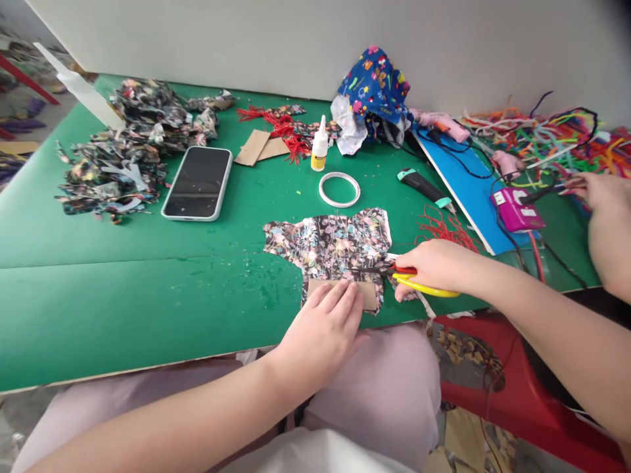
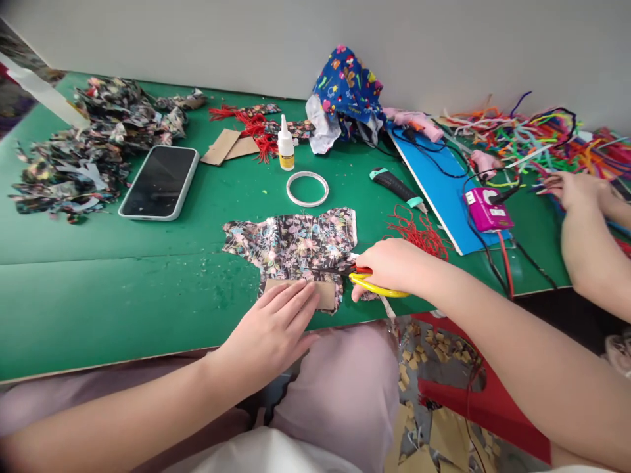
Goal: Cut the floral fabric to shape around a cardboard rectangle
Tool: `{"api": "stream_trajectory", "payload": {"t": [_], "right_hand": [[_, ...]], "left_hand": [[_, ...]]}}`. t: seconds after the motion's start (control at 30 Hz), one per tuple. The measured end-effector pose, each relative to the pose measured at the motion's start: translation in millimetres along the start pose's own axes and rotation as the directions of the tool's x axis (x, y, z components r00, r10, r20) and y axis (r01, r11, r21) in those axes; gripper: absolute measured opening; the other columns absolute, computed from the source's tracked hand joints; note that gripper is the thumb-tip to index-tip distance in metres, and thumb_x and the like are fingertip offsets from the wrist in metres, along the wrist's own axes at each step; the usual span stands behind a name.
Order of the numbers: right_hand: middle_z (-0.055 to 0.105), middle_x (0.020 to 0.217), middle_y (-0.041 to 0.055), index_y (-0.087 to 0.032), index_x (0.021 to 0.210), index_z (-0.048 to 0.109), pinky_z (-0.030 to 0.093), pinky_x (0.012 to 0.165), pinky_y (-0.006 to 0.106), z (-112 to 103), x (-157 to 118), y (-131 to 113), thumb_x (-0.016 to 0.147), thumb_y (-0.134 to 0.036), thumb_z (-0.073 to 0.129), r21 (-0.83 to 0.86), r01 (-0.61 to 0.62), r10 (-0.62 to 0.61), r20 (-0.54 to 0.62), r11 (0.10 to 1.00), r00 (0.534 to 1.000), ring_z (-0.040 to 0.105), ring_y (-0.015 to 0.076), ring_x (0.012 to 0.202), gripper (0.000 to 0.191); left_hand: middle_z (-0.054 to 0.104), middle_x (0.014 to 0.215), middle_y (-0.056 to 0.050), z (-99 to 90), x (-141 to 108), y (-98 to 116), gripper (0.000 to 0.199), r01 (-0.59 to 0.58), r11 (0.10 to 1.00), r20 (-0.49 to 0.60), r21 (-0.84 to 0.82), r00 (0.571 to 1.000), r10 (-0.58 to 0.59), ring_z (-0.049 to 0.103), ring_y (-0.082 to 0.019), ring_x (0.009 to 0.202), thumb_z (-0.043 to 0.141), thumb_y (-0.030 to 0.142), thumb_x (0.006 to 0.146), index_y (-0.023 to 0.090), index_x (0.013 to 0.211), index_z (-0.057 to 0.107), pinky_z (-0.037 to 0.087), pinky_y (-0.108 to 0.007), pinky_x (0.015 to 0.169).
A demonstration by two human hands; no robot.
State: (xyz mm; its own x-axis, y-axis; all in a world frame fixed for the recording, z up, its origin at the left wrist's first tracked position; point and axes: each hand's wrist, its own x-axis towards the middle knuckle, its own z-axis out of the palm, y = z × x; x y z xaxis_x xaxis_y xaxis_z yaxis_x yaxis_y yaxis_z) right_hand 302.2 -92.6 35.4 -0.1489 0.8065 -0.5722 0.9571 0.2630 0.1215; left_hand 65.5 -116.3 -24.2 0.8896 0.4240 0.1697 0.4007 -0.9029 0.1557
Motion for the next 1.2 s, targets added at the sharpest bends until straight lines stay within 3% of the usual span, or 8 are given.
{"api": "stream_trajectory", "payload": {"t": [0.13,0.4,0.53,0.67,0.8,1.03,1.2], "right_hand": [[0.065,0.064,0.0038,-0.024,0.068,0.06,0.027,0.048,0.025,2,-1,1,0.061,-0.069,0.05,-0.044,-0.009,0.008,-0.019,0.999,1.0,0.059,0.0217,0.061,0.046],[0.067,0.084,0.0085,-0.023,0.094,0.055,0.034,0.052,0.028,3,-7,-4,0.054,-0.083,0.041,0.032,-0.006,0.005,0.014,0.999,1.0,0.062,0.0267,0.072,0.074],[0.067,0.086,0.0096,-0.022,0.096,0.053,0.035,0.054,0.028,0,-8,-9,0.055,-0.084,0.04,0.018,-0.016,0.015,0.03,1.0,0.999,0.062,0.0276,0.075,0.076],[0.067,0.084,0.0092,-0.021,0.093,0.054,0.034,0.053,0.027,0,-7,-14,0.057,-0.081,0.043,-0.025,-0.026,0.026,-0.006,0.999,1.0,0.063,0.0269,0.074,0.07],[0.068,0.081,0.0073,-0.022,0.088,0.056,0.032,0.052,0.026,2,-5,-20,0.063,-0.076,0.043,-0.083,-0.061,0.056,-0.063,0.995,0.996,0.064,0.0251,0.072,0.06],[0.067,0.069,0.0081,-0.02,0.079,0.059,0.027,0.049,0.027,1,-2,-21,0.074,-0.064,0.042,-0.211,-0.047,0.021,-0.125,0.976,0.992,0.063,0.0232,0.066,0.047],[0.067,0.076,0.0075,-0.02,0.085,0.056,0.029,0.05,0.025,5,-7,-19,0.071,-0.069,0.041,-0.193,-0.033,0.005,-0.146,0.981,0.989,0.063,0.0231,0.07,0.053]], "left_hand": [[0.045,0.131,-0.016,0.9,-7,9,0.048,-0.004,1.0,-0.052,-0.005,0.999,0.004,0.035,-0.029,0.125,0.035,0.041,0.09,0.007,0.121,0.048,0.029,-0.043,0.103],[0.048,0.13,-0.012,13.5,-37,44,0.033,-0.235,0.969,-0.116,-0.076,0.967,0.226,0.033,-0.029,0.127,0.043,0.026,0.088,0.014,0.117,0.052,0.026,-0.045,0.107],[0.045,0.132,-0.012,6.3,-31,33,0.036,-0.142,0.986,-0.153,-0.084,0.98,0.128,0.031,-0.029,0.128,0.042,0.03,0.088,0.016,0.119,0.05,0.025,-0.046,0.106],[0.045,0.13,-0.018,3.5,-21,20,0.044,0.02,0.999,-0.078,-0.031,0.997,-0.022,0.036,-0.032,0.125,0.04,0.039,0.088,0.013,0.123,0.046,0.03,-0.046,0.102],[0.044,0.131,-0.019,7.9,-20,17,0.044,0.028,0.999,-0.016,0.028,0.999,-0.027,0.037,-0.032,0.124,0.039,0.04,0.088,0.014,0.123,0.045,0.029,-0.047,0.102],[0.045,0.13,-0.018,11.9,-19,19,0.042,0.024,0.999,-0.023,0.029,0.999,-0.023,0.038,-0.03,0.123,0.037,0.038,0.089,0.014,0.122,0.045,0.028,-0.045,0.102],[0.051,0.122,-0.016,-9.2,-17,6,0.042,0.009,0.99,-0.067,-0.14,0.998,-0.019,0.046,-0.027,0.116,0.043,0.041,0.087,0.013,0.117,0.048,0.037,-0.042,0.097]]}}
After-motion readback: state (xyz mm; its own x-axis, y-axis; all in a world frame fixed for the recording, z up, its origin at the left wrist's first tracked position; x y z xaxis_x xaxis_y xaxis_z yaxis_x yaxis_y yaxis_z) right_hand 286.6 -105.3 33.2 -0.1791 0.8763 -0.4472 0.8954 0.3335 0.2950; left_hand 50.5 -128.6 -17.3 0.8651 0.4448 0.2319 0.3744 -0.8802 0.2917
